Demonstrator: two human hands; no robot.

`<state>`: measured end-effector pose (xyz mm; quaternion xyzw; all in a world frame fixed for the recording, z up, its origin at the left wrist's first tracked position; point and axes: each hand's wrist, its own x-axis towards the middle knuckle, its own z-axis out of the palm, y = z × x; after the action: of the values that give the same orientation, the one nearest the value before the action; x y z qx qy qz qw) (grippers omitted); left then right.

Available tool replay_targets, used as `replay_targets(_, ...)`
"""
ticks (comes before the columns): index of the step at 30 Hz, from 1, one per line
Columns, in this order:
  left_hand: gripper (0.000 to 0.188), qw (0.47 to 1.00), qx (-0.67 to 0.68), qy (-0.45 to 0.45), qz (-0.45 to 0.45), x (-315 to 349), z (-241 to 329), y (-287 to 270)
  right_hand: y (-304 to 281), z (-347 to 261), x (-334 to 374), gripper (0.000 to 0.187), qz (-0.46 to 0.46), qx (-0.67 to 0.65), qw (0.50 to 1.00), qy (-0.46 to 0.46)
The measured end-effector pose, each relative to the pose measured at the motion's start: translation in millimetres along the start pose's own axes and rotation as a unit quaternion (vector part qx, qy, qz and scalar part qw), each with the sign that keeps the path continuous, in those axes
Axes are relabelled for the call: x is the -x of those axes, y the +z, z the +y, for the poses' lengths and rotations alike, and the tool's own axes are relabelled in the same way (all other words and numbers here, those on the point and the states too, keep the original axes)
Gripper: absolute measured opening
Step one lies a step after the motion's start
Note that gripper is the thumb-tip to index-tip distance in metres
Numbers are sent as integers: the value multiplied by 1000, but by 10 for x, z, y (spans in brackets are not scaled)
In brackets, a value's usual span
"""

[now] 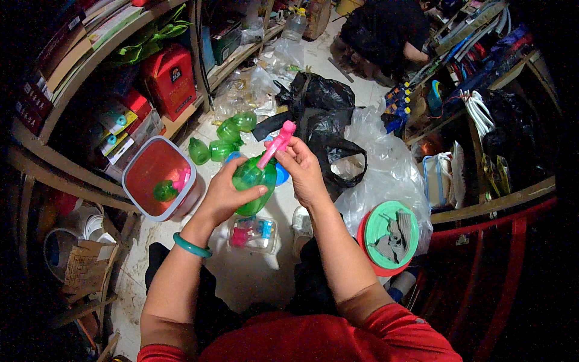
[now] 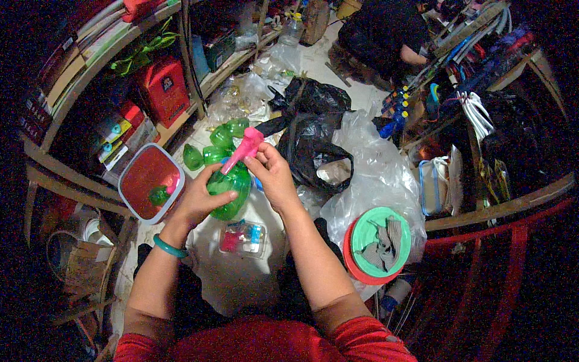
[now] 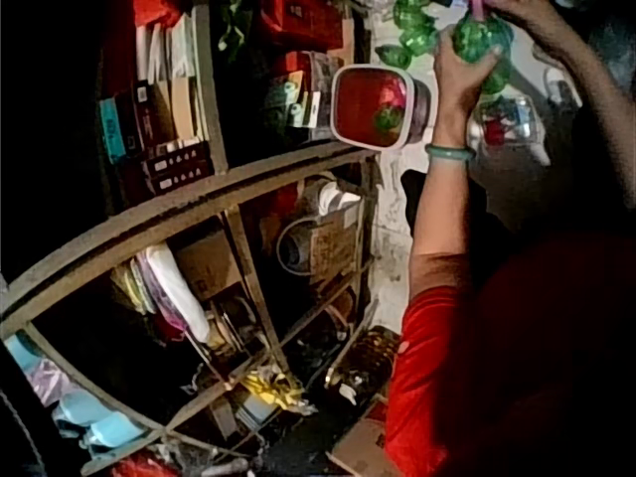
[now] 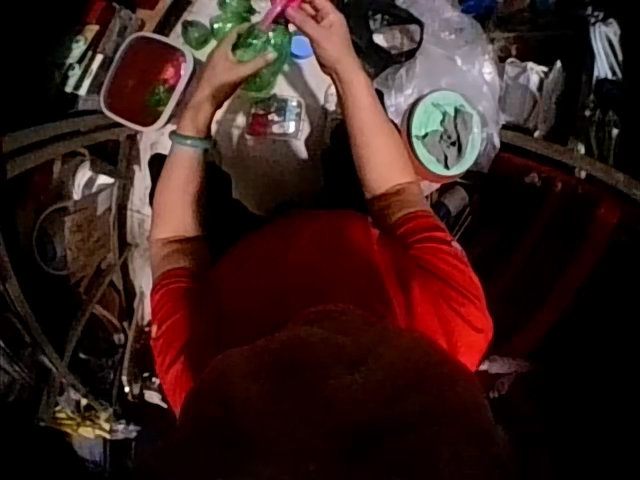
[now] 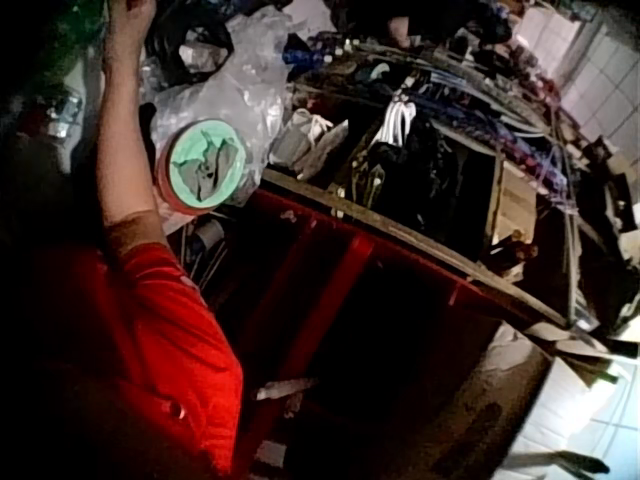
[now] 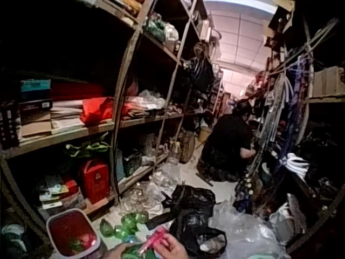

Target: The person assembles spray bottles by attaching pink spray nozzles to green plastic bottles. They repeatedly pick up bottles and nozzles, screw the nozzles onto the bottles, and place the assembled units into a red container.

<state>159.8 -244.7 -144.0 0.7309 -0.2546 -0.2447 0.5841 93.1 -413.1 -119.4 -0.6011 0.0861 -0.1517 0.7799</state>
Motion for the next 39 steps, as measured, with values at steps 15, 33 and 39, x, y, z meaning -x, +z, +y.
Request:
replay_targets(15,70,1000,-17,11,5,-1,39,31,40,46,10,18,51,-5,999,8)
replay_targets(33,70,998,-45,19,32,-4,9,51,29,154,30,24,50,-77,995,47)
replay_targets(39,68,999,-31,22,36,12,2,64,80,190,22,31,91,-51,994,30)
